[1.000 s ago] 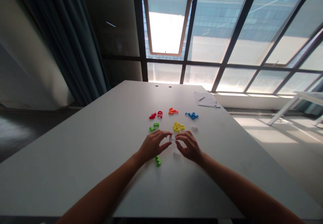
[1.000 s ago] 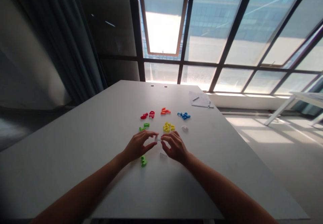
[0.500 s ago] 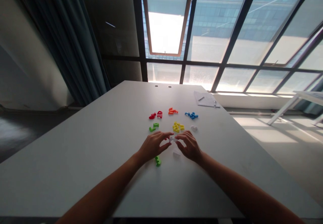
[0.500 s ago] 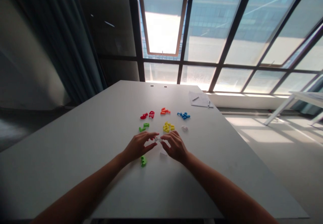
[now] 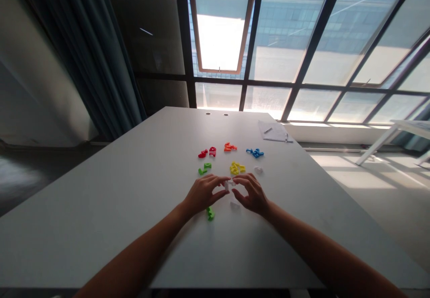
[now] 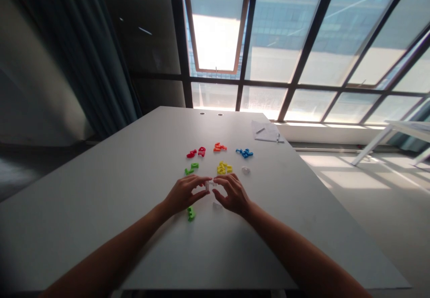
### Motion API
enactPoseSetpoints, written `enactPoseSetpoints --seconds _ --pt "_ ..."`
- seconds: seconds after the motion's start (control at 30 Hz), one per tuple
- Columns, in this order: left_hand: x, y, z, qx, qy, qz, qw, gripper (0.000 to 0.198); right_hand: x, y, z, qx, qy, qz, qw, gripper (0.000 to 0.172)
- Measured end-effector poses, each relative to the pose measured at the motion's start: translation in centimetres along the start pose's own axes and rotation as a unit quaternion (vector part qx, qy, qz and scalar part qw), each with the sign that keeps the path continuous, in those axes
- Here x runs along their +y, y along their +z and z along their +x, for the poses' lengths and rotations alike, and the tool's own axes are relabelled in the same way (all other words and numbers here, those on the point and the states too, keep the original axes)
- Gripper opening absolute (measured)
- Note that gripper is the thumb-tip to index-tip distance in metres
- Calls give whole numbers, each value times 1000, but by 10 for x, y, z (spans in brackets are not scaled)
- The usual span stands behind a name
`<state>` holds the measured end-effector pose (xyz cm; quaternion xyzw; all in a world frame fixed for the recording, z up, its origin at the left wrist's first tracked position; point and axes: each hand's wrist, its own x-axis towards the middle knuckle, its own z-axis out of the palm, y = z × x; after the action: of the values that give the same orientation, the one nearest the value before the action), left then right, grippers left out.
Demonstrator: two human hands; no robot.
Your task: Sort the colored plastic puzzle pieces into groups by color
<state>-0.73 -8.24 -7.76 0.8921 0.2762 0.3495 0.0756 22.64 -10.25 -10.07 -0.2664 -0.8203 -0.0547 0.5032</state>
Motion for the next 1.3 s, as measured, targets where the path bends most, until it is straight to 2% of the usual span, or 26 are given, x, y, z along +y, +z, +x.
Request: enactPoseSetpoints --seconds 0.2,0.47,0.73,0.8,0.9,1.03,1.17,1.3 --pt "1 -1 0 0 -15 -9 1000 35 1 1 0 -9 -27 -23 999 35" --pt "0 3 -2 -33 -52 -31 998 29 5 -3 2 -81 -87 -43 992 26" --pt "4 6 1 -57 -73 -41 995 30 7 -4 3 -104 -82 -51 990 28" --pt "1 7 1 -60 -92 -38 993 30 14 -5 1 -82 -60 -57 993 27" --pt "-2 9 -1 -66 -111 -31 991 27 38 -12 -3 -18 13 -84 996 21" --pt "-4 9 -2 -86 -105 -17 991 23 81 -29 -12 33 137 -180 974 13" --pt "-4 8 -2 -101 -100 -11 990 20 111 -41 -22 -10 243 -244 939 17" --pt "-6 9 -4 -104 -94 -9 990 18 118 -39 -28 -71 307 -234 920 18"
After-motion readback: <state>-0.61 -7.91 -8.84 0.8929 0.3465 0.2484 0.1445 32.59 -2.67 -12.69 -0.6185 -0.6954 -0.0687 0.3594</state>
